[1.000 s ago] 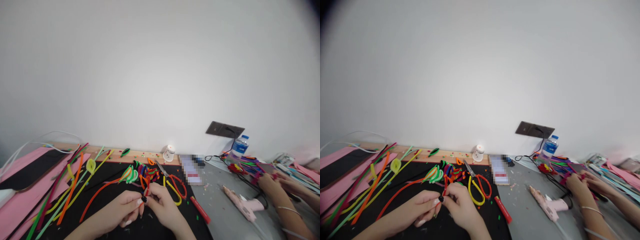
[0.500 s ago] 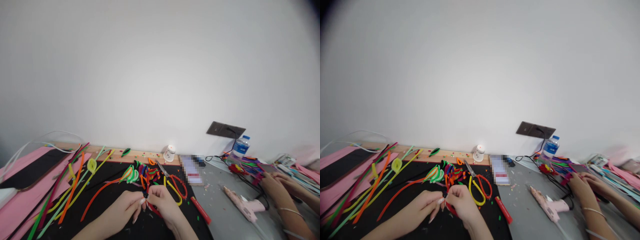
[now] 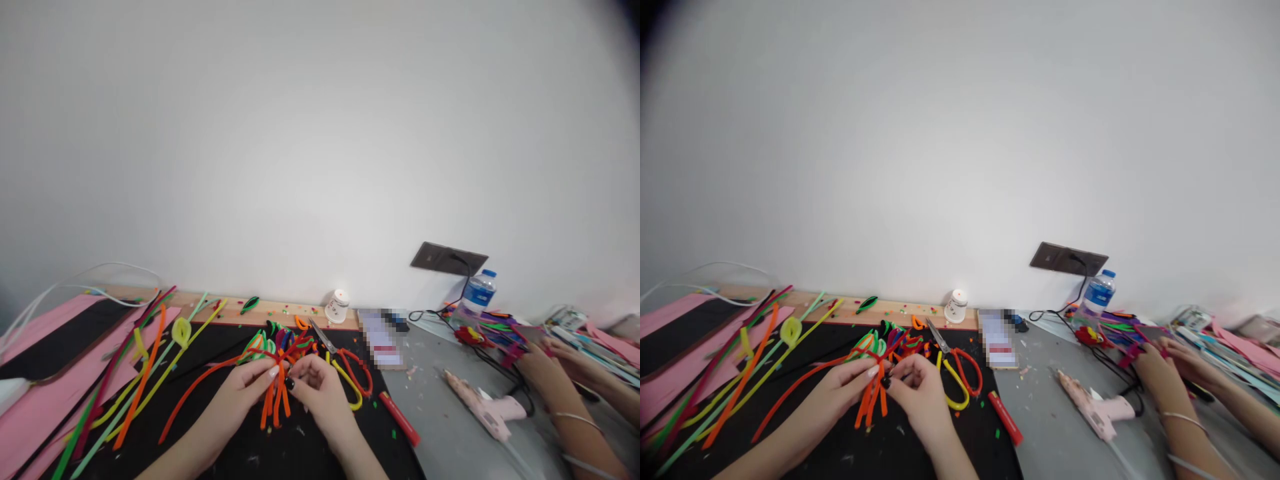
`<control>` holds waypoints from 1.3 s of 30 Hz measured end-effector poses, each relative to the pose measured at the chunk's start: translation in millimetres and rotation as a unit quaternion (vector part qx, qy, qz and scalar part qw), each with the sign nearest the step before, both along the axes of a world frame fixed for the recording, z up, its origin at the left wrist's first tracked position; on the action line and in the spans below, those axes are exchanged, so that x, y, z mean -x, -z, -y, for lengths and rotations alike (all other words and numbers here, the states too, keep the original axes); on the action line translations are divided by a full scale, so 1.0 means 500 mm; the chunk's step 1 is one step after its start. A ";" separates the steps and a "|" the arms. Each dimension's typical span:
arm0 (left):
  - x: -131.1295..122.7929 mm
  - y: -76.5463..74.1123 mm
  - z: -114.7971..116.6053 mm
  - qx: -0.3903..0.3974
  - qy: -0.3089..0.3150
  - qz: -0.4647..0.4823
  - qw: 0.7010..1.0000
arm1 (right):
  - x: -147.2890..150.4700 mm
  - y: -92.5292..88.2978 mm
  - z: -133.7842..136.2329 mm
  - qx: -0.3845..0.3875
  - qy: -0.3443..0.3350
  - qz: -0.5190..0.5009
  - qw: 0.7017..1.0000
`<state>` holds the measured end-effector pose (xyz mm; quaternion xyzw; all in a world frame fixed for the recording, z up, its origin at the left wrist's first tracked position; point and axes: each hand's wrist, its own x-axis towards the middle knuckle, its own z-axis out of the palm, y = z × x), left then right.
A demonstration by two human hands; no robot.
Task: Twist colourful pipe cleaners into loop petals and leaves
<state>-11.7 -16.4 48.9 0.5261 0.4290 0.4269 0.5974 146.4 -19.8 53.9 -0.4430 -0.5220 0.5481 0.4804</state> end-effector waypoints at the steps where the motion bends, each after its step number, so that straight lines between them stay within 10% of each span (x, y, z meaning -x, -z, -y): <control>1: -0.001 0.000 0.000 -0.004 -0.005 -0.006 1.000 | 0.003 0.003 0.001 -0.019 0.002 0.031 0.999; 21: -0.004 0.010 -0.007 0.033 -0.039 0.060 0.997 | 0.015 0.011 0.013 -0.085 0.001 0.189 0.978; 39: 0.000 0.023 -0.010 0.034 -0.102 0.027 0.994 | 0.006 0.014 0.008 -0.042 -0.036 0.136 0.989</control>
